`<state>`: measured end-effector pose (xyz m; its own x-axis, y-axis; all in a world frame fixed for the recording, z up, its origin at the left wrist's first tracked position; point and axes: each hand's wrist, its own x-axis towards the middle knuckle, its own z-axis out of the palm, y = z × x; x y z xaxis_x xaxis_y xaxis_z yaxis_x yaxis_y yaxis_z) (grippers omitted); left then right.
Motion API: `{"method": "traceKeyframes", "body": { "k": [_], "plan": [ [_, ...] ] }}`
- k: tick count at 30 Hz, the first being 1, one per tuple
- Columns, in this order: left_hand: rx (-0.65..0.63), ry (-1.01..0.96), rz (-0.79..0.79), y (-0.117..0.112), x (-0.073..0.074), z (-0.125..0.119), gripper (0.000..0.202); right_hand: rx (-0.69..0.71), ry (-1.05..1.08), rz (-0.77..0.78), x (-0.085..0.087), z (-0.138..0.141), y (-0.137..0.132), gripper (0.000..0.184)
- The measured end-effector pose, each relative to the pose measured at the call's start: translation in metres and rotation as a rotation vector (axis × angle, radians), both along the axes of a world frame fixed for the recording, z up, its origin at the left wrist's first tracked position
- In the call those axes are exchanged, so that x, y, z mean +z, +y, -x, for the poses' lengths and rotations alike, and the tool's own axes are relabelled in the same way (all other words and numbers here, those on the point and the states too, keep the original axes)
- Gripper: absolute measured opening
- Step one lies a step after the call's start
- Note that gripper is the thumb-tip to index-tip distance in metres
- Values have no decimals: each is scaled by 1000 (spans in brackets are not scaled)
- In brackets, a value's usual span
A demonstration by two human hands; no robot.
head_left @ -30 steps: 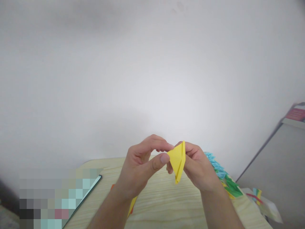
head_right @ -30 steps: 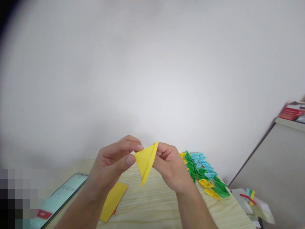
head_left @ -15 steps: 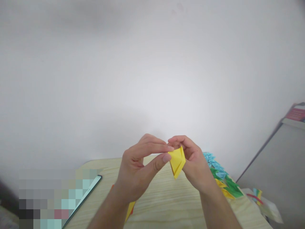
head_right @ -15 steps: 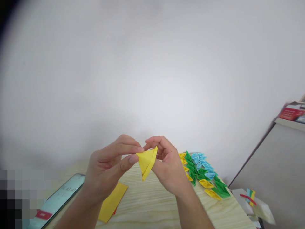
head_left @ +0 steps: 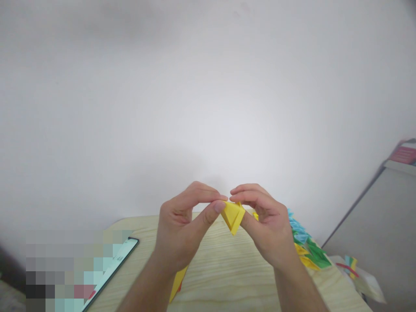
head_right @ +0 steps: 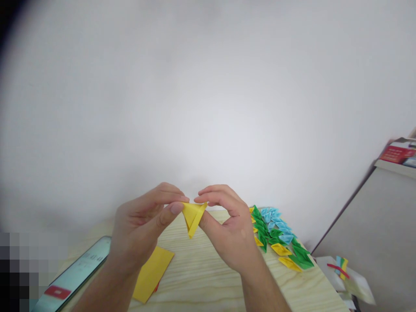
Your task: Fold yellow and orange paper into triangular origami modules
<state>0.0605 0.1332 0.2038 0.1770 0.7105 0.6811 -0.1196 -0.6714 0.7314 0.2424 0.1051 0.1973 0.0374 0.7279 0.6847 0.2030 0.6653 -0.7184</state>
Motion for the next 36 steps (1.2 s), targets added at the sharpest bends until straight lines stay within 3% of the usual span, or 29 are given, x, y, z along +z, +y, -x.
{"method": "traceKeyframes", "body": {
  "k": [6, 16, 23, 28, 33, 36],
  "plan": [
    [67, 63, 97, 1, -2, 0, 11, -88, -90, 8, 2, 0, -3, 10],
    [171, 163, 196, 9, -9, -3, 17, 59, -29, 268, -1, 0, -1, 14],
    [40, 175, 284, 9, -5, -8, 20, 109, 3, 302, -4, -1, -1, 23],
    [-72, 102, 383, 11, -4, -8, 22, 207, 81, 300, -6, 0, 0, 15],
    [-108, 94, 310, 9, -7, -2, 27, 209, 209, 342, -8, -2, 7, 13],
    [-75, 153, 230, 6, -9, 1, 18, 216, 271, 381, -10, -4, 12, 16]
  ]
}}
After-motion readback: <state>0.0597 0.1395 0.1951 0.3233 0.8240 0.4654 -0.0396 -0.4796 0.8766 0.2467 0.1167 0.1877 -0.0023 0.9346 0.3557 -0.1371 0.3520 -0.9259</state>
